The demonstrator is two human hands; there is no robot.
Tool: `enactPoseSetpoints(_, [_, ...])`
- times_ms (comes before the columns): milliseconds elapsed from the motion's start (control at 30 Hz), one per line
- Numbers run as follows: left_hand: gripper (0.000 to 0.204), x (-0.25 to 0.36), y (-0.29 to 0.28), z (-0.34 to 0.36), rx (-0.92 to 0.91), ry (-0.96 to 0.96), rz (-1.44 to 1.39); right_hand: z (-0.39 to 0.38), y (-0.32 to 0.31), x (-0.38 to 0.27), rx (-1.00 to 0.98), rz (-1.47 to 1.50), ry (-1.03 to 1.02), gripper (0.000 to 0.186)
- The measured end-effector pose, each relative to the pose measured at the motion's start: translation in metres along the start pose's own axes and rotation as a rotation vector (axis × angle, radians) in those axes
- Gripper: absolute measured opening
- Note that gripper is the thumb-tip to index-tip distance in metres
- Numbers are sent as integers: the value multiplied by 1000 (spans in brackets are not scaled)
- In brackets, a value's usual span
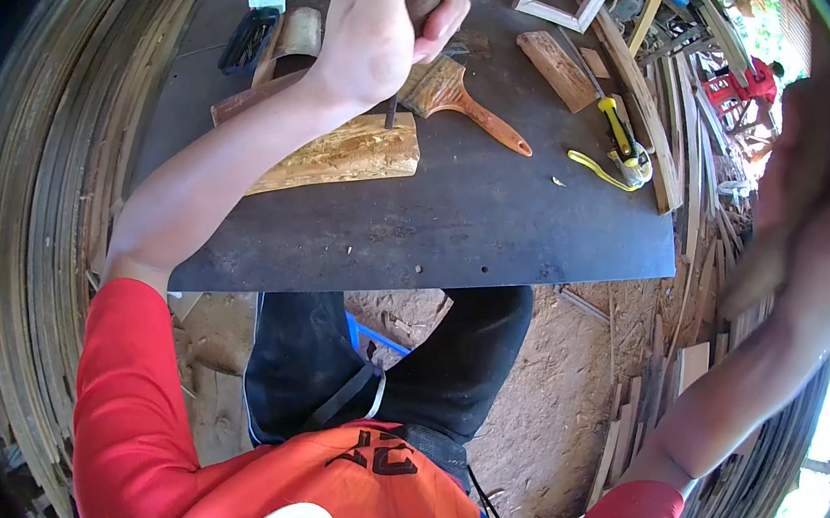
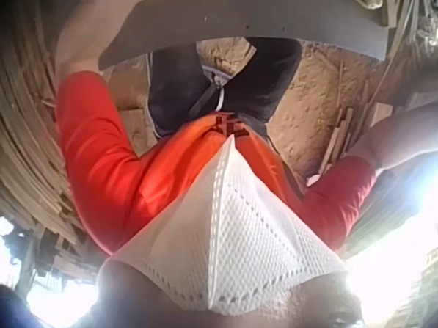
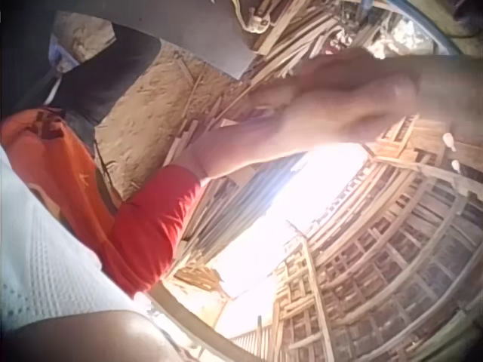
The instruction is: Carving a piece of wood using a chisel and a wooden mallet.
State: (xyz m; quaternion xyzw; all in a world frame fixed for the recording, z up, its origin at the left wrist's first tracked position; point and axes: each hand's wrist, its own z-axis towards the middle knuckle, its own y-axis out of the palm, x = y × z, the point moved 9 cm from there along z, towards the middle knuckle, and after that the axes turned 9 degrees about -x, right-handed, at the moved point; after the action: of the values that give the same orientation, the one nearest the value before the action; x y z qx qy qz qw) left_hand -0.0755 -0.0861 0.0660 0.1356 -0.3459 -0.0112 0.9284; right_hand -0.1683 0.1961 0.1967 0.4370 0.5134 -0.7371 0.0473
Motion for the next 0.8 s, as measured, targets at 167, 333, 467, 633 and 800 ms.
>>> enactPoseSetpoints(167, [60, 8, -4, -8, -27, -55, 76, 5, 53, -52, 247, -482, -75, 59])
enactPoseSetpoints(333, [65, 15, 0, -5, 47, -129, 68, -7, 53, -68, 497, -349, -85, 57])
enactPoseSetpoints(467, [66, 3, -24, -5, 73, -111, -23, -1, 73, -56, 281, -492, -49, 56])
enactPoseSetpoints(633, [65, -1, -10, -2, 29, -35, 71, -21, 47, -71, 867, -173, -64, 48])
enactPoseSetpoints(800, [62, 1, -19, -4, 114, -91, -64, -4, 48, -51, 302, -563, -88, 57])
